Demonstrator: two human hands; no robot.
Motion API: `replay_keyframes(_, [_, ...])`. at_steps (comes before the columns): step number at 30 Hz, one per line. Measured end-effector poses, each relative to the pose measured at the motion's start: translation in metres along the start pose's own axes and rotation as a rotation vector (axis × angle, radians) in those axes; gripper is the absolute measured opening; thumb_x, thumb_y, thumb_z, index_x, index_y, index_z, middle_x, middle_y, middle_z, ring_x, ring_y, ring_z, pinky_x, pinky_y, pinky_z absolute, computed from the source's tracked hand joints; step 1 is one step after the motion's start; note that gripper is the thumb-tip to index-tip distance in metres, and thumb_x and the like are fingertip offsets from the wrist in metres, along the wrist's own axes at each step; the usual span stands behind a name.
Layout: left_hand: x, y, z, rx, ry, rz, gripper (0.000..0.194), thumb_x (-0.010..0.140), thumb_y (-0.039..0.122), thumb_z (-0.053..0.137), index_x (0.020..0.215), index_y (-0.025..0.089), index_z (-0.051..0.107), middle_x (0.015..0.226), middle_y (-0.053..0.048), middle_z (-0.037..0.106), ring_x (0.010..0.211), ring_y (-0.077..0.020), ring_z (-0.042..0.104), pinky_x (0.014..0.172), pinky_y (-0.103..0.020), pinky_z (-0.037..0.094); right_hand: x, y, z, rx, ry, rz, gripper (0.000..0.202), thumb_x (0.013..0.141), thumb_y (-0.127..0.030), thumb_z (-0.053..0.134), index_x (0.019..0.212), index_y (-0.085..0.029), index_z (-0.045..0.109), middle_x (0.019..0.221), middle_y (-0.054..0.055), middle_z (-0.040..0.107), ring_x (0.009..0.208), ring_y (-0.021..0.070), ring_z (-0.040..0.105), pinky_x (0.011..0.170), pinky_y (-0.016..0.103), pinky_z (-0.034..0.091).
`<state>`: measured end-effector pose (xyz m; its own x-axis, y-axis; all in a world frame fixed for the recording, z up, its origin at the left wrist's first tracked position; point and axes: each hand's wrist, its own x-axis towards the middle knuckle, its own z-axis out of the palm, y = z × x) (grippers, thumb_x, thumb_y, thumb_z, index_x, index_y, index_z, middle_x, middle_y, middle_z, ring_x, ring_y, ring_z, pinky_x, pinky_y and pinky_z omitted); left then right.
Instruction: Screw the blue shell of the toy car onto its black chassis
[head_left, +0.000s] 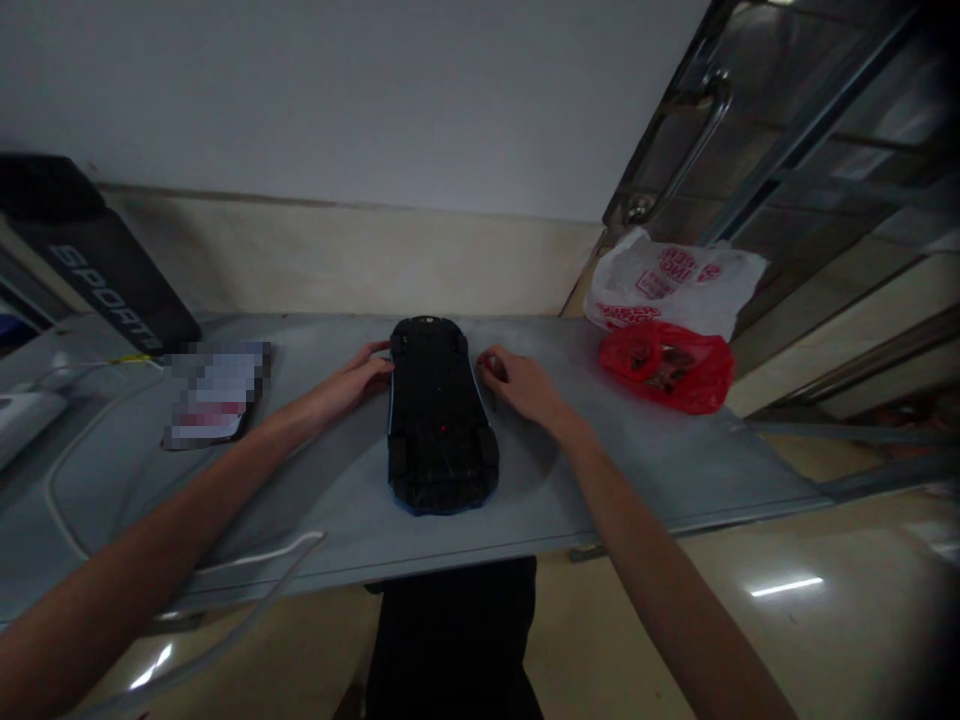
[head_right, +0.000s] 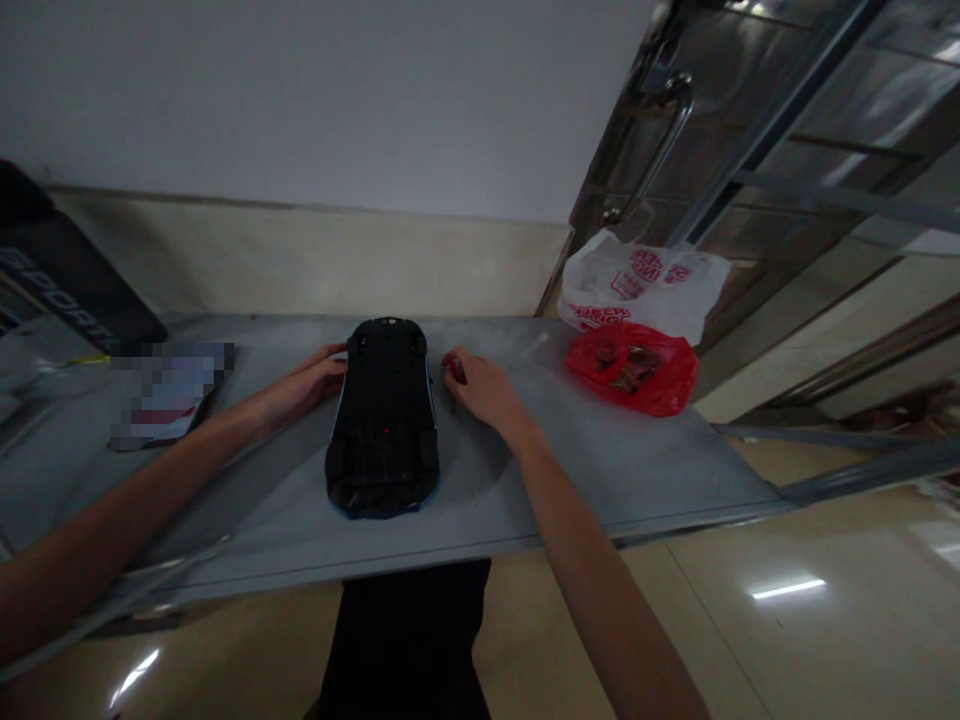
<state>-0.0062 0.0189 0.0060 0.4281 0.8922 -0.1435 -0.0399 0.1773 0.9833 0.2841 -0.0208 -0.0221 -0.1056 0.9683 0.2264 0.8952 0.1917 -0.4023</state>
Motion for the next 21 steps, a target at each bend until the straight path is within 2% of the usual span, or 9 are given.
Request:
replay_keyframes(12, [0.0031, -0.0039, -0.0046, -0.024, -0.019, -0.002, 0.049, 0.084, 0.026, 0.073, 0.131, 0.022, 0.06, 0.119, -0.006, 0.077, 0.125, -0.0263, 0.066, 0.116, -0.04, 0.042, -0.0031, -0.0019, -0.0002, -0.031, -0.022, -0.004, 0.018, 0.1, -0.033, 0.054, 0.115, -0.026, 0.059, 0.1, 0.008, 0.072, 0.088, 0.0257, 0.067, 0.078, 0.036, 0.046])
replay_keyframes(21, [0.001, -0.0053, -0.008, 0.012, -0.015, -0.001, 0.053, 0.086, 0.034, 0.074, 0.136, 0.023, 0.059, 0.123, -0.006, 0.076, 0.127, -0.0274, 0.066, 0.114, -0.04, 0.044, -0.0066, -0.0099, -0.0007, -0.009, -0.025, -0.022, 0.022, 0.099, -0.028, 0.054, 0.121, -0.026, 0.059, 0.091, 0.003, 0.069, 0.077, 0.0197, 0.064, 0.07, 0.032, 0.045])
